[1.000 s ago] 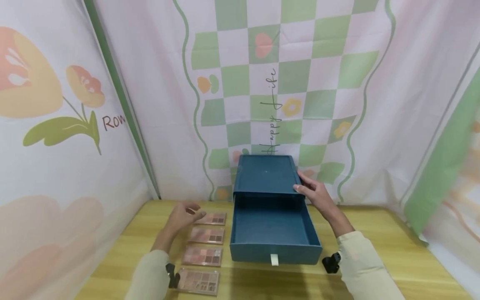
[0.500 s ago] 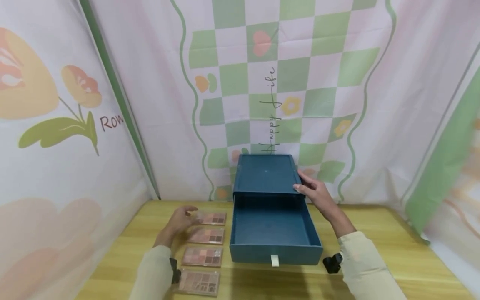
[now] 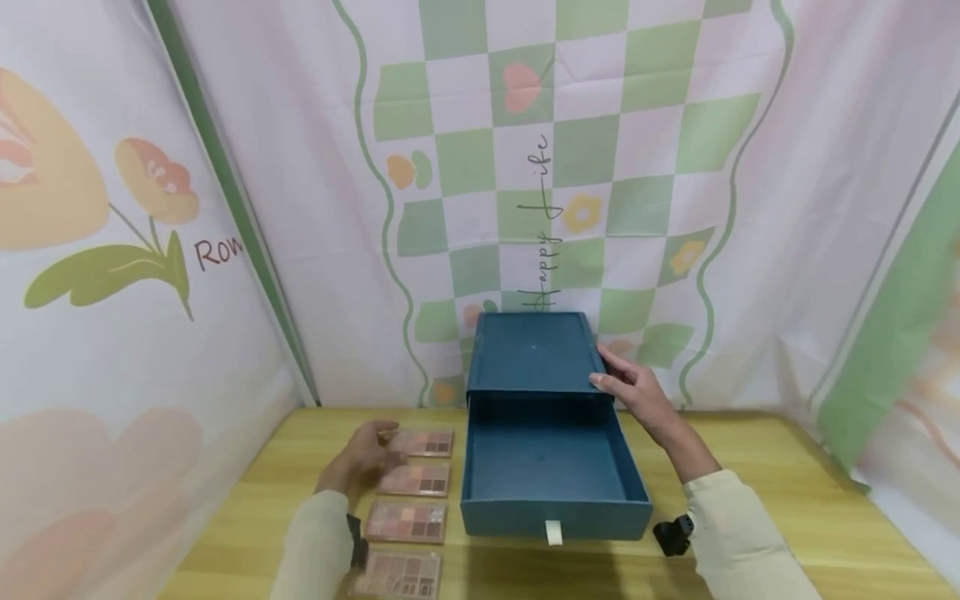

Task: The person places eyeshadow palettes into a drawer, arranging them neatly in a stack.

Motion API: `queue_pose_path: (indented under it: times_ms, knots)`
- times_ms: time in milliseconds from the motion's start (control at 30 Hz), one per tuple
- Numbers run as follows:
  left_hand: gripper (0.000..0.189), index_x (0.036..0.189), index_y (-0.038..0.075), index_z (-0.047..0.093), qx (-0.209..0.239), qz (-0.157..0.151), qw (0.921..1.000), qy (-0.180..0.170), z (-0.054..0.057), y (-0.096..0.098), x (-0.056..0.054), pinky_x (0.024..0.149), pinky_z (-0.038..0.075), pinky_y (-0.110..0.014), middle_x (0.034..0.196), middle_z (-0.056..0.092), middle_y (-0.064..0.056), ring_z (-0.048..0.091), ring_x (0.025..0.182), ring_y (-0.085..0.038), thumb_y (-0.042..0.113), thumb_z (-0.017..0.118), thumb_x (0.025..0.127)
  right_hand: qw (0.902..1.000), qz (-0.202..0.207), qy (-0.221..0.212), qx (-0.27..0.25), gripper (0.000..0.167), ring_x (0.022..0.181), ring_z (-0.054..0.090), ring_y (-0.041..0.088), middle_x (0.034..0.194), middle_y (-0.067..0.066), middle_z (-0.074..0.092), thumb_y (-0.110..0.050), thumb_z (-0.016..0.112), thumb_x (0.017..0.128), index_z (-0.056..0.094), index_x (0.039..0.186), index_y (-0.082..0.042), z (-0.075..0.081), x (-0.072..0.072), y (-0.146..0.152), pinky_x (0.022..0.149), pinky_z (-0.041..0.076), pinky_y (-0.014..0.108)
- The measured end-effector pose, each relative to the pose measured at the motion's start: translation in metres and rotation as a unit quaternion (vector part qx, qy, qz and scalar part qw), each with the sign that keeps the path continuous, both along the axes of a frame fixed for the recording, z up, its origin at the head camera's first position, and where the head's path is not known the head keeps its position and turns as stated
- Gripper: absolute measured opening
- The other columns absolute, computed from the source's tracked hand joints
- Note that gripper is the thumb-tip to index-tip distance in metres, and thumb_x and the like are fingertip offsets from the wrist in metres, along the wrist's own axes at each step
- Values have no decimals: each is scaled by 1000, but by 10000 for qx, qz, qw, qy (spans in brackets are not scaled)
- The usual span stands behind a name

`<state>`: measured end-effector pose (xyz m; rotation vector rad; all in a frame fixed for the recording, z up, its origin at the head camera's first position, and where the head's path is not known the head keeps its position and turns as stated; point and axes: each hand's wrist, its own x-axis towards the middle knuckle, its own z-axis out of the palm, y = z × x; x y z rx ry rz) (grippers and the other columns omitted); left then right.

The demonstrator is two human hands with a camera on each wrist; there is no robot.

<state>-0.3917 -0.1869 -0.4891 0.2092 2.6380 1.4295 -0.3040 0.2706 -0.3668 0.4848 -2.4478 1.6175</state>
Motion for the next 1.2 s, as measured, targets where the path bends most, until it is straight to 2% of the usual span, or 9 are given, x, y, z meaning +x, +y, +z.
queue_pose_path:
  times_ms: [133, 233, 433, 667, 800, 1067, 1200]
  knots:
    - [70, 139, -3, 55, -556, -137, 9981, 206, 3, 1, -3, 104, 52, -53, 136, 60, -28, 62, 117, -39, 4, 83, 76, 10000, 4, -15, -5, 67, 153, 24, 44, 168, 25, 18, -25, 53, 105, 22, 160, -5, 1, 0, 1, 91, 36, -2]
    - [69, 139, -3, 55, -820, -248, 9961, 205, 7, 1, -6, 101, 54, -50, 137, 60, -25, 62, 115, -36, 4, 83, 76, 10000, 3, -15, 4, 66, 152, 27, 45, 167, 25, 19, -25, 52, 105, 22, 160, -5, 2, 0, 1, 91, 38, -2]
    - [69, 141, -3, 53, -959, -522, 9940, -1, 16, 8, -10, 110, 47, -57, 141, 57, -27, 56, 127, -46, 1, 81, 78, 10000, -22, 43, 50, 66, 152, 26, 45, 168, 25, 19, -25, 53, 105, 23, 161, -7, 2, 1, 2, 90, 37, -2]
    - [66, 139, -9, 52, -1446, -829, 9858, 197, 18, 12, -10, 114, 42, -59, 142, 56, -30, 52, 133, -50, -4, 79, 79, 10000, 82, 7, -26, 67, 154, 21, 45, 168, 25, 16, -25, 53, 105, 22, 161, -5, 2, 2, 1, 92, 36, -2]
    - [64, 136, -10, 55, -1622, -830, 9828, 313, 17, 13, -11, 114, 43, -58, 139, 59, -30, 55, 131, -48, -3, 80, 78, 10000, 29, -32, -28, 67, 154, 21, 45, 168, 25, 16, -25, 53, 105, 22, 161, -5, 1, 3, 1, 91, 36, -3]
    - [56, 124, -8, 65, -1897, -680, 9775, 626, 21, 13, -12, 107, 49, -55, 119, 70, -24, 65, 114, -39, 2, 85, 73, 10000, 25, -76, -11, 68, 154, 21, 44, 169, 24, 16, -26, 53, 105, 21, 161, -4, 1, 1, 1, 92, 36, -3]
    - [53, 119, -7, 68, -1768, -588, 9807, 596, 19, 11, -12, 101, 53, -52, 111, 71, -19, 66, 105, -32, 4, 88, 71, 10000, 20, -75, -11, 68, 154, 21, 45, 168, 25, 16, -26, 53, 105, 21, 160, -2, 1, 1, 0, 91, 36, -3]
